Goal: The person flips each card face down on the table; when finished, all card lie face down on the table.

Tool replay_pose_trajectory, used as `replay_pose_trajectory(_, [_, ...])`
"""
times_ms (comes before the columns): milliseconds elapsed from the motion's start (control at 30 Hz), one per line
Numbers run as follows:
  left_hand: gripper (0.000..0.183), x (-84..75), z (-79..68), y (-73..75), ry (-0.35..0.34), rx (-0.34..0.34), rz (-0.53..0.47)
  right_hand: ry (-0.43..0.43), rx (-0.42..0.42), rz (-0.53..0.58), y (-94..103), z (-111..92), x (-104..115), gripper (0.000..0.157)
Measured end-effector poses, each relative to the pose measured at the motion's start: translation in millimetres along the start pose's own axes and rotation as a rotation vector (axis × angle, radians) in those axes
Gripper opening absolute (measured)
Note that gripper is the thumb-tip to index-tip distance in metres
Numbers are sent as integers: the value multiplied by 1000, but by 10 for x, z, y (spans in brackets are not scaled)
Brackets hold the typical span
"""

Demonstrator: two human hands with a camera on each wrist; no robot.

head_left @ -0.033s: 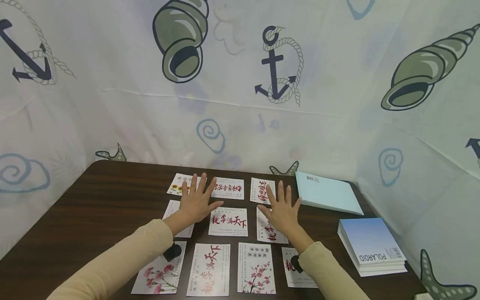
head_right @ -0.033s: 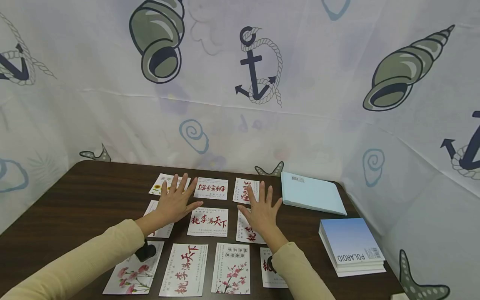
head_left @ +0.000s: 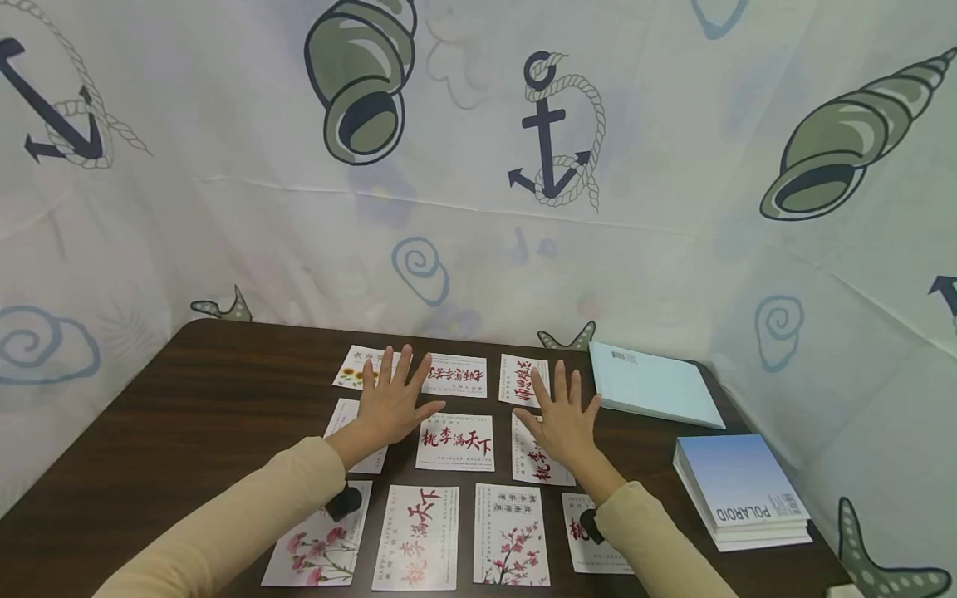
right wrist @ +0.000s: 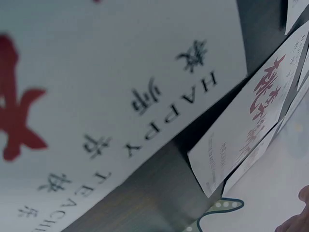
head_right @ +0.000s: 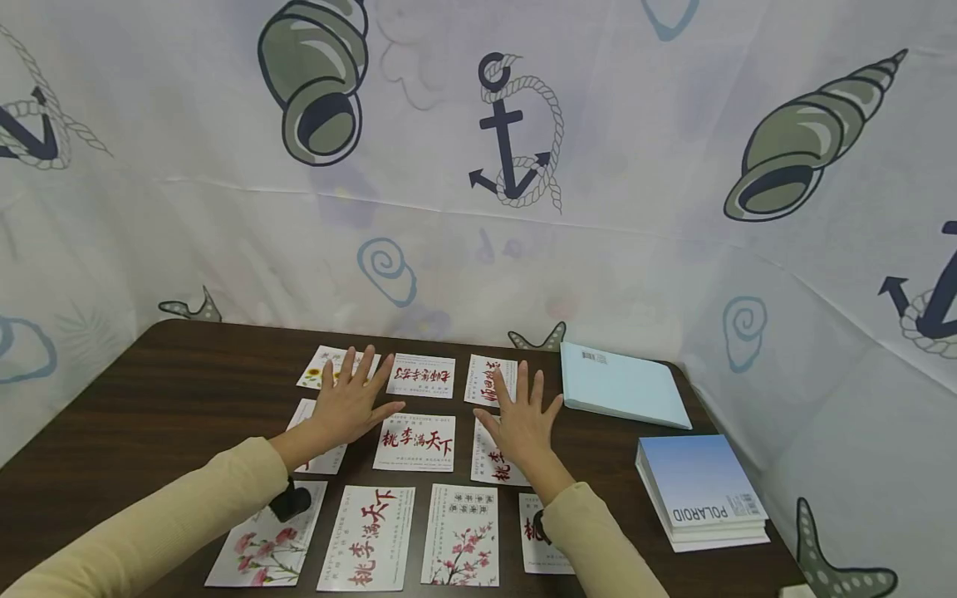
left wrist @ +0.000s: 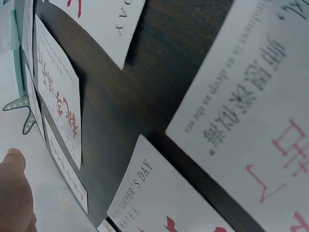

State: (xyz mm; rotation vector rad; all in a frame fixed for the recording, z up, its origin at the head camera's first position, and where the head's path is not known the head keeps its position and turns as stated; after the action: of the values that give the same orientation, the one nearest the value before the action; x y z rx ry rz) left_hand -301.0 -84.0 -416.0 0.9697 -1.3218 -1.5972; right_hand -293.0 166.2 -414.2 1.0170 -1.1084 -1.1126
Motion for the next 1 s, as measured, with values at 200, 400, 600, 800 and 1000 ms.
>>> replay_pose_trajectory(200, [79,26,4,-11,8,-2,5,3,20,6,-13,10,10,72])
replay_pose_trajectory(400, [78,71,2,25,10,-8,12,-7,19,32,-19,21,23,70])
replay_pose_trajectory(600, [74,298,-9,165,37,-50,-60,33,-46,252,-1,99,192,55])
replay_pose_trajectory(800, [67,679,10,272,70,-87,-162,152,-51,513,-50,282,601,39])
replay_pose_trajectory(1000, [62,1007,9,211,128,-38,-318,153,86,646,-218,464,1040,39])
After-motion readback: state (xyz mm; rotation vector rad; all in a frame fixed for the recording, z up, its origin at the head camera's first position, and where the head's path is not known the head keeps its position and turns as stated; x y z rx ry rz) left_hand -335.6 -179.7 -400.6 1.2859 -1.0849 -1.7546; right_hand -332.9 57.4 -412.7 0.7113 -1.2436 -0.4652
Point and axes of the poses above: each hand's wrist, its own z-axis towards the middle knuckle, its own y-axis out of the back of the hand, x = y × z, the point moved 5 cm from there along z, towards the middle knuckle, and after that the axes turned 6 degrees about -y, right-handed, at the moved point
